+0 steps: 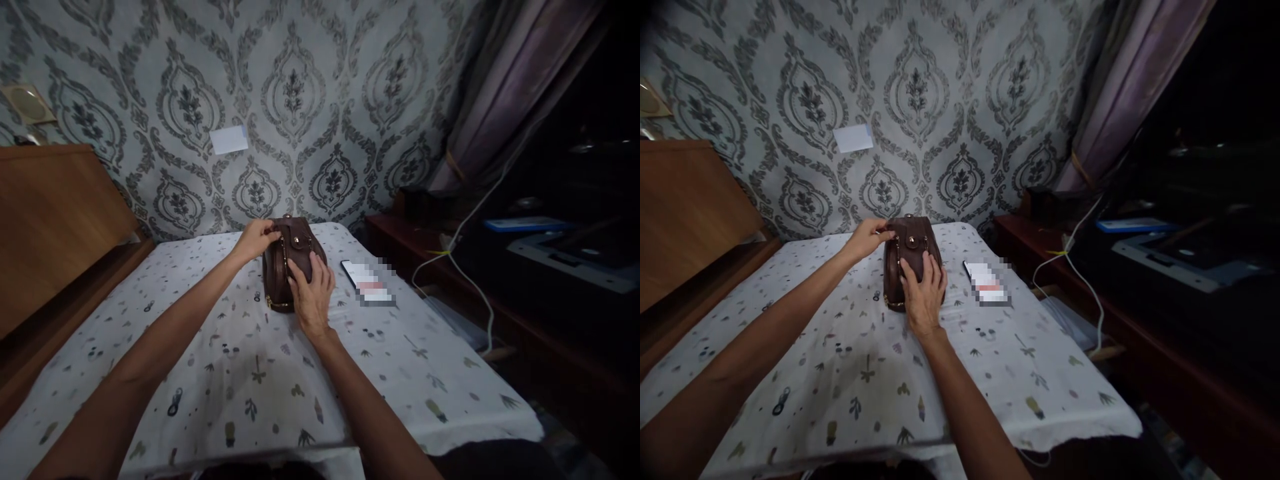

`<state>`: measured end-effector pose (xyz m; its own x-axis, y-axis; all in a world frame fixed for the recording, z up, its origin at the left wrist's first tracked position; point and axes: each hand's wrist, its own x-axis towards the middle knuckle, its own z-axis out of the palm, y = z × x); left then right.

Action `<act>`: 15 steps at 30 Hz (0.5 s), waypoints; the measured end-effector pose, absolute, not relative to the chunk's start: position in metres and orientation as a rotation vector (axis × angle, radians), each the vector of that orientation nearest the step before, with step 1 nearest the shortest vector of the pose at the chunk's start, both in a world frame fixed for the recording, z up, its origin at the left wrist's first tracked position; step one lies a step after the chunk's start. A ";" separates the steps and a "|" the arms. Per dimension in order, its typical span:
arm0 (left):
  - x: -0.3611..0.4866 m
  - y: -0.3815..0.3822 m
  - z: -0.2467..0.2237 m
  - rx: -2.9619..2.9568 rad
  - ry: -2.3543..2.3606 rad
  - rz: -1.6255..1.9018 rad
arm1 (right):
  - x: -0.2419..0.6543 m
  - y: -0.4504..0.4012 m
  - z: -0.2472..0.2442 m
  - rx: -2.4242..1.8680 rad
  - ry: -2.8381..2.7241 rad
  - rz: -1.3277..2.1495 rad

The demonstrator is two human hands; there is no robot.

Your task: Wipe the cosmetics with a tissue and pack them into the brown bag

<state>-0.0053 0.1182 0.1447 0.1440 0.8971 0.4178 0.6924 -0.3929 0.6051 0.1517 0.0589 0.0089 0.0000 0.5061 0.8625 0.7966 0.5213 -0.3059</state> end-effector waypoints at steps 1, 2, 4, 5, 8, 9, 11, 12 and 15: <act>-0.004 0.115 0.146 2.174 1.555 1.088 | 0.151 0.059 0.009 -1.121 -1.656 -0.330; -0.004 0.112 0.147 2.195 1.561 1.081 | 0.151 0.059 0.008 -1.118 -1.655 -0.329; -0.002 0.106 0.150 2.245 1.565 1.058 | 0.152 0.060 0.008 -1.110 -1.657 -0.315; -0.001 0.103 0.151 2.271 1.563 1.043 | 0.153 0.060 0.008 -1.104 -1.658 -0.307; -0.001 0.099 0.153 2.333 1.549 0.988 | 0.156 0.059 0.008 -1.074 -1.663 -0.301; -0.002 0.099 0.153 2.335 1.542 0.974 | 0.157 0.058 0.009 -1.061 -1.666 -0.302; -0.003 0.101 0.150 2.318 1.526 0.962 | 0.158 0.057 0.011 -1.039 -1.670 -0.302; -0.004 0.103 0.148 2.306 1.517 0.963 | 0.159 0.057 0.012 -1.035 -1.668 -0.297; -0.001 0.110 0.144 2.293 1.486 0.985 | 0.159 0.055 0.014 -1.017 -1.620 -0.255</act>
